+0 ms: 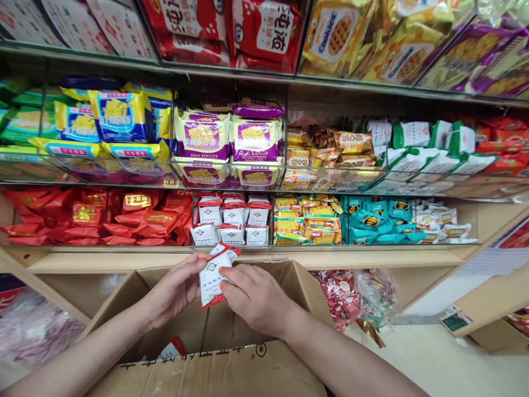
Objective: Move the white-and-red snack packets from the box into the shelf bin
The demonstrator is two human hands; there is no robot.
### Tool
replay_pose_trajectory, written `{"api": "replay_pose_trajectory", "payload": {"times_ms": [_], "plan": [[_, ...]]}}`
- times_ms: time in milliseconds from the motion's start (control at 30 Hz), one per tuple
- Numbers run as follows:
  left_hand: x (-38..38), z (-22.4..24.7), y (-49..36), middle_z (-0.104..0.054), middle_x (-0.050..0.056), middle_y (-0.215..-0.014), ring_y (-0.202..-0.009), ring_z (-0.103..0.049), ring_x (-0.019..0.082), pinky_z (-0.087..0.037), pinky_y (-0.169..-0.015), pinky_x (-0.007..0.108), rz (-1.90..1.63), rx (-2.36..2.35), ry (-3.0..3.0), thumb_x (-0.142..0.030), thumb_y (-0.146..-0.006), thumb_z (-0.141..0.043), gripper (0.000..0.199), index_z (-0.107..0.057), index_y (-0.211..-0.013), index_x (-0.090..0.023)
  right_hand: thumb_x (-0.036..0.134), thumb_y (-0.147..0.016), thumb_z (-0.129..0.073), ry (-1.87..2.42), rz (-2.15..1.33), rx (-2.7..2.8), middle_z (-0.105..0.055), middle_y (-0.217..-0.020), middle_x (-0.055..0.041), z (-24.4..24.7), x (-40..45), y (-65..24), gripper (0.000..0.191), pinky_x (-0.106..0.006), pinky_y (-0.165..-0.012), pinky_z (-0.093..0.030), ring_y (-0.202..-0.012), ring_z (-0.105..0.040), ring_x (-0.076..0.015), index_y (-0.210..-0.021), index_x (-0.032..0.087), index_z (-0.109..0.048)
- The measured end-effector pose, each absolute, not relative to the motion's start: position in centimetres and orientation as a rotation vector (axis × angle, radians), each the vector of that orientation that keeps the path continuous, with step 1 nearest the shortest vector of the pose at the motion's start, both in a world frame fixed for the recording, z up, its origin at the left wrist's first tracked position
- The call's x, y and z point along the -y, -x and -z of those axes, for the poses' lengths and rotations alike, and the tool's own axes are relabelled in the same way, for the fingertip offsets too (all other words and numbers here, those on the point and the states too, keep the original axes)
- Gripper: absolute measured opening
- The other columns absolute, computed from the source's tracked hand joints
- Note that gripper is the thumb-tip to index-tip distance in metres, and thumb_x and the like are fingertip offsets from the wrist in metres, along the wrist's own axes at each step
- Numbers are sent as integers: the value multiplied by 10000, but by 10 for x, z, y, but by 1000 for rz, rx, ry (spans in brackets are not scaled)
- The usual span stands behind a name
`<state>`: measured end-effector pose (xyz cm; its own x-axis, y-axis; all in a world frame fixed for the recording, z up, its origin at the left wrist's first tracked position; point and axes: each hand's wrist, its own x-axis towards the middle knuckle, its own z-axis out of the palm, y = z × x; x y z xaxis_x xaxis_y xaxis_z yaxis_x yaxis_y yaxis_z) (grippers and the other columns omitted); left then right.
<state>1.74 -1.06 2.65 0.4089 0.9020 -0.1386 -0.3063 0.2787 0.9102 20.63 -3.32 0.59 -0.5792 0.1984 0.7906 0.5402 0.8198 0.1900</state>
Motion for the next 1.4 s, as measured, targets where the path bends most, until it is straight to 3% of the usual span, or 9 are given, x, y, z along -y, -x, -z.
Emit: {"api": "replay_pose_trajectory", "payload": {"times_ms": [300,600,1033,1233,1400], "plan": [[10,-28,-16,-625,29,-823,-743,-583,141,-495,-703,285,-868,-740,-960,-277,-743,-602,125,-595,-813,-173,98,-770,-552,529,538,2168,-612,-998,-111,-4,33,-209,195,-333,-785,-503,-976,-541,-187,-957,125,-503],[7,-24,-15,-585,10,-705,-663,-565,138,-505,-606,278,-838,-744,-1023,-297,-795,-537,149,-602,-745,-173,105,-804,-503,542,566,2178,-618,-995,-85,-5,33,-209,161,-319,-756,-504,-938,-551,-168,-959,150,-494],[3,-20,-16,-652,44,-766,-658,-604,160,-507,-653,316,-858,-837,-1019,-363,-761,-566,210,-625,-841,-177,110,-800,-510,568,541,2234,-619,-991,-104,-6,33,-210,167,-310,-760,-491,-934,-555,-168,-966,125,-519],[3,-18,-16,-646,37,-738,-628,-600,146,-496,-625,277,-859,-854,-1026,-362,-775,-554,210,-610,-833,-168,113,-813,-488,564,569,2219,-624,-989,-105,-6,32,-210,160,-303,-742,-500,-928,-564,-165,-970,129,-516],[3,-17,-16,-655,76,-708,-552,-589,135,-448,-492,215,-830,-831,-1027,-484,-808,-459,378,-600,-875,-139,127,-802,-505,596,558,2194,-618,-1014,-114,-5,31,-214,182,-311,-752,-515,-950,-570,-179,-983,124,-510]]}}
